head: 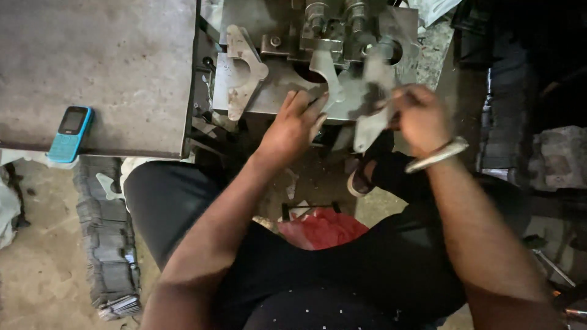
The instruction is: Manually feeding metal sheets into a pressing machine to shape metal parts.
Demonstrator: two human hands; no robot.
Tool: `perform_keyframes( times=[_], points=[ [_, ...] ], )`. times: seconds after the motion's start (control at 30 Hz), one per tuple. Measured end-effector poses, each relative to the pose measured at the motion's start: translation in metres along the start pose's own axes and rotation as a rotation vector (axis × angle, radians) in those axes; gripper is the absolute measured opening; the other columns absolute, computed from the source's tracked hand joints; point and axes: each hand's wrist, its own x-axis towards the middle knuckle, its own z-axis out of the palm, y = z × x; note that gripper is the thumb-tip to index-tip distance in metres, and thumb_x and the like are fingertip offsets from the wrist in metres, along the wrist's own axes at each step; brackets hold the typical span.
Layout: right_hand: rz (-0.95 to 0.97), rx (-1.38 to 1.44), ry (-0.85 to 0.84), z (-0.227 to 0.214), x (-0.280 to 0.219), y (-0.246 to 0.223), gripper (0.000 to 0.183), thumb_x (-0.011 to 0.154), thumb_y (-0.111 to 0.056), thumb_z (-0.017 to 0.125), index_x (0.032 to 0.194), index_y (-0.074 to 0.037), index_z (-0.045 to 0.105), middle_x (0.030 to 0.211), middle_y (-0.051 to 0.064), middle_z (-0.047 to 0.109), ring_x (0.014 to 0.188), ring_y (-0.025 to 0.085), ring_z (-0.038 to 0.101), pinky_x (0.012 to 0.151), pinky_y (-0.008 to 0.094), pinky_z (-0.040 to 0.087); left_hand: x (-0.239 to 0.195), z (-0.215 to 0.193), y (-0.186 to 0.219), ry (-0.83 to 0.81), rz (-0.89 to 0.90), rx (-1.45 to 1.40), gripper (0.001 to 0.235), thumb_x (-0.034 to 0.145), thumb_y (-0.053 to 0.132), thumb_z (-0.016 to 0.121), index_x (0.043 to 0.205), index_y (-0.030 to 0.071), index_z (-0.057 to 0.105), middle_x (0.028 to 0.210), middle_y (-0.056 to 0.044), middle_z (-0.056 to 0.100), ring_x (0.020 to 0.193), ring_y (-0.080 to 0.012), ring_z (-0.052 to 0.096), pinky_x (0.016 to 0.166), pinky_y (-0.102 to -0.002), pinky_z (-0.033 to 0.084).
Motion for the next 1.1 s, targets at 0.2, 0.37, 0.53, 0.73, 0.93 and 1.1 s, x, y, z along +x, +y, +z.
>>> perform_keyframes(
  times=[0.2, 0.37, 0.53, 0.73, 0.93, 1.1],
  points=[
    [-0.207, -0.275, 0.181, -0.048, 0.068, -0.005, 0.013, 0.102, -0.016, 0.073, 0.109, -0.005, 0.077, 0.097, 0.009, 0.075, 0.08, 0.022, 0.071, 0.063, 0.034, 0.058, 0.002, 0.025, -0.005, -0.07, -0.005, 0.231, 0.048, 0.095, 0.018, 0.074, 0.136, -0.005, 0.063, 0.107, -0.016, 0.056, 0.1, -0.0362, 0.052, 0.096, -0.045, 0.048],
    [-0.455, -0.646, 0.279, -0.026, 0.102, 0.0, 0.015, 0.098, -0.019, 0.082, 0.107, -0.007, 0.08, 0.108, 0.018, 0.075, 0.095, 0.031, 0.072, 0.081, 0.042, 0.057, 0.001, 0.018, 0.003, 0.001, -0.062, 0.075, 0.047, 0.095, 0.015, 0.073, 0.137, -0.001, 0.062, 0.122, -0.016, 0.058, 0.109, -0.0347, 0.054, 0.101, -0.043, 0.049],
    [-0.719, -0.957, 0.582, -0.009, 0.088, 0.003, 0.018, 0.091, -0.026, 0.084, 0.104, -0.013, 0.084, 0.118, 0.031, 0.062, 0.105, 0.044, 0.061, 0.085, 0.045, 0.055, -0.001, 0.023, -0.002, -0.032, -0.046, 0.084, 0.05, 0.094, 0.014, 0.074, 0.14, -0.001, 0.06, 0.129, -0.017, 0.058, 0.11, -0.0358, 0.054, 0.101, -0.044, 0.048],
    [-0.757, -0.571, 0.365, 0.024, 0.015, -0.007, 0.019, 0.105, -0.016, 0.075, 0.12, -0.004, 0.071, 0.124, 0.017, 0.064, 0.111, 0.035, 0.066, 0.093, 0.045, 0.054, -0.006, 0.018, -0.001, -0.048, -0.093, 0.102, 0.05, 0.096, 0.016, 0.072, 0.142, 0.0, 0.059, 0.122, -0.016, 0.056, 0.113, -0.0368, 0.055, 0.103, -0.045, 0.049],
    [-0.96, -0.782, -0.071, 0.066, -0.027, -0.015, 0.038, 0.093, -0.005, 0.071, 0.131, -0.007, 0.07, 0.133, 0.017, 0.062, 0.124, 0.038, 0.06, 0.106, 0.047, 0.05, -0.002, 0.012, 0.001, 0.017, -0.024, 0.056, 0.047, 0.095, 0.018, 0.07, 0.137, 0.0, 0.06, 0.128, -0.016, 0.059, 0.115, -0.0354, 0.055, 0.102, -0.045, 0.048],
    [-0.999, -0.998, -0.123, 0.071, -0.031, -0.019, 0.055, 0.085, -0.006, 0.075, 0.14, -0.007, 0.069, 0.146, 0.019, 0.057, 0.13, 0.038, 0.05, 0.107, 0.052, 0.043, -0.01, 0.006, -0.001, 0.058, 0.041, 0.086, 0.039, 0.099, 0.021, 0.071, 0.132, 0.003, 0.061, 0.127, -0.016, 0.065, 0.117, -0.0345, 0.062, 0.107, -0.046, 0.051]
  ],
)
